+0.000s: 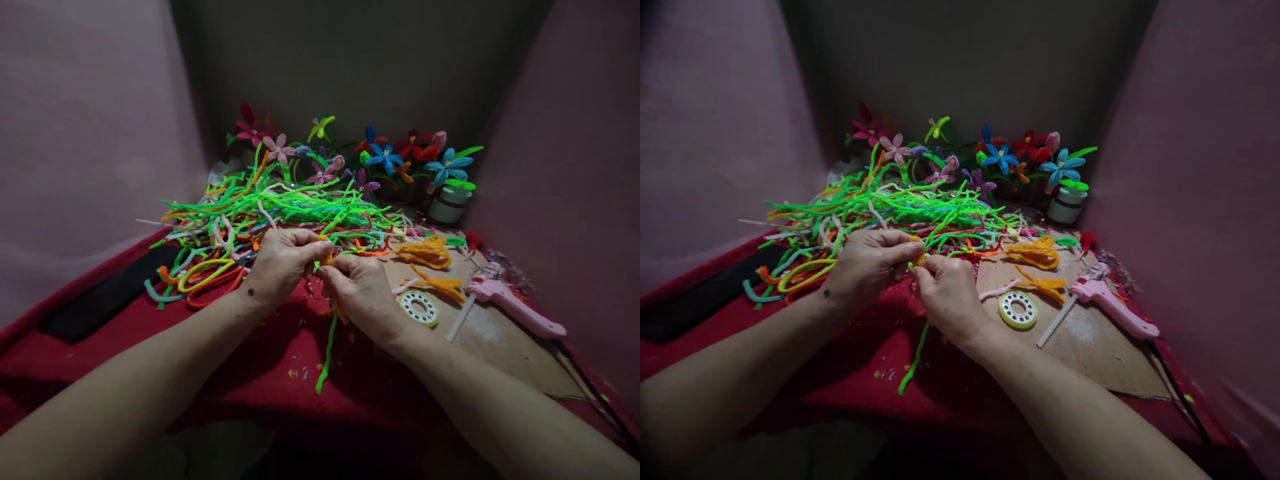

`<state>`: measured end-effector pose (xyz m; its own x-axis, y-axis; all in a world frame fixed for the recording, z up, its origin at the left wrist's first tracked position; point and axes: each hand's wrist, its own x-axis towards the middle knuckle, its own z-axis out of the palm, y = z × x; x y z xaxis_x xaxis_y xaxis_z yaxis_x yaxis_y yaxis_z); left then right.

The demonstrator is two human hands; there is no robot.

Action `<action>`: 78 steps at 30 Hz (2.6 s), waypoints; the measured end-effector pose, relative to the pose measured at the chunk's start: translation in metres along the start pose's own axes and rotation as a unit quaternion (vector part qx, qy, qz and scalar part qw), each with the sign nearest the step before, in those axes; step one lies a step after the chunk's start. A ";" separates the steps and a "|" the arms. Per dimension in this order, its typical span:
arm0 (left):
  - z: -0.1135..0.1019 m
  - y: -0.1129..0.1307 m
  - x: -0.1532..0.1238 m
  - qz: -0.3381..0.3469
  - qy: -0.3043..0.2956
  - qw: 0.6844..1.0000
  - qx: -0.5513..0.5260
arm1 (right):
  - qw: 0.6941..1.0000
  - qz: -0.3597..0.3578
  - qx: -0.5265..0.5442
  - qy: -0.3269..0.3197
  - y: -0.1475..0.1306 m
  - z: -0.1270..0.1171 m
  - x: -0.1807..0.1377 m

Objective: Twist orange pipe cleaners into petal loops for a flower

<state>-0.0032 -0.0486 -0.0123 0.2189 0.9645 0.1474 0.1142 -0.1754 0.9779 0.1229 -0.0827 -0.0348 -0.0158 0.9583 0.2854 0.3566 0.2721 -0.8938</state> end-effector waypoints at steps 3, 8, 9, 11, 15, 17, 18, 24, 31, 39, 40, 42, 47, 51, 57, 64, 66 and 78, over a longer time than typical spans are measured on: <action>-0.002 0.001 0.002 -0.037 -0.007 0.999 -0.026 | 0.991 0.071 0.099 -0.057 0.001 -0.002 0.002; -0.004 0.001 0.007 -0.106 -0.055 0.985 -0.124 | 0.927 0.157 0.305 -0.153 0.005 -0.009 0.008; -0.003 0.001 0.008 -0.108 -0.066 0.983 -0.134 | 0.915 0.168 0.331 -0.159 0.005 -0.010 0.009; -0.003 -0.001 0.008 -0.102 -0.082 0.982 -0.137 | 0.900 0.191 0.357 -0.163 0.006 -0.010 0.010; -0.001 -0.004 0.008 -0.089 -0.093 0.984 -0.120 | 0.895 0.208 0.369 -0.142 0.008 -0.008 0.012; -0.002 -0.006 0.008 -0.094 -0.099 0.982 -0.131 | 0.894 0.202 0.387 -0.098 0.008 -0.007 0.013; -0.003 -0.007 0.008 -0.100 -0.103 0.980 -0.139 | 0.894 0.198 0.395 -0.071 0.008 -0.007 0.015; -0.001 -0.012 0.004 -0.165 -0.189 0.960 -0.126 | 0.887 0.187 0.421 0.040 0.008 -0.010 0.021; 0.007 -0.003 -0.003 -0.122 -0.184 0.975 0.000 | 0.859 0.215 0.462 0.052 0.010 -0.008 0.022; 0.002 -0.007 0.001 -0.159 -0.213 0.963 -0.041 | 0.897 0.137 0.419 0.043 0.013 -0.019 0.028; 0.002 -0.006 0.001 -0.156 -0.215 0.964 -0.033 | 0.901 0.136 0.409 0.053 0.012 -0.021 0.029; 0.003 -0.006 -0.001 -0.149 -0.215 0.965 -0.023 | 0.905 0.141 0.395 0.071 0.011 -0.023 0.030; -0.001 -0.006 -0.004 -0.098 -0.190 0.975 -0.064 | 0.897 0.139 0.406 0.107 0.017 -0.027 0.034; -0.006 -0.004 -0.006 -0.041 -0.188 0.980 -0.056 | 0.891 0.153 0.411 0.117 0.021 -0.028 0.037; -0.007 0.002 -0.009 0.041 -0.174 0.984 0.008 | 0.887 0.161 0.415 0.126 0.019 -0.026 0.036; -0.009 0.005 -0.008 0.152 -0.150 0.974 0.072 | 0.917 0.116 0.370 0.097 0.016 -0.020 0.029; -0.009 0.005 -0.008 0.139 -0.186 0.970 0.068 | 0.919 0.112 0.365 0.095 0.014 -0.019 0.027; 0.001 -0.005 -0.011 0.353 -0.056 0.866 0.350 | 0.955 0.105 0.264 0.087 0.007 -0.015 0.017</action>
<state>-0.0054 -0.0585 -0.0185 0.5621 0.5506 0.6172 0.4650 -0.8275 0.3147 0.1397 -0.0655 -0.0312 0.1761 0.9800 0.0926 -0.1875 0.1257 -0.9742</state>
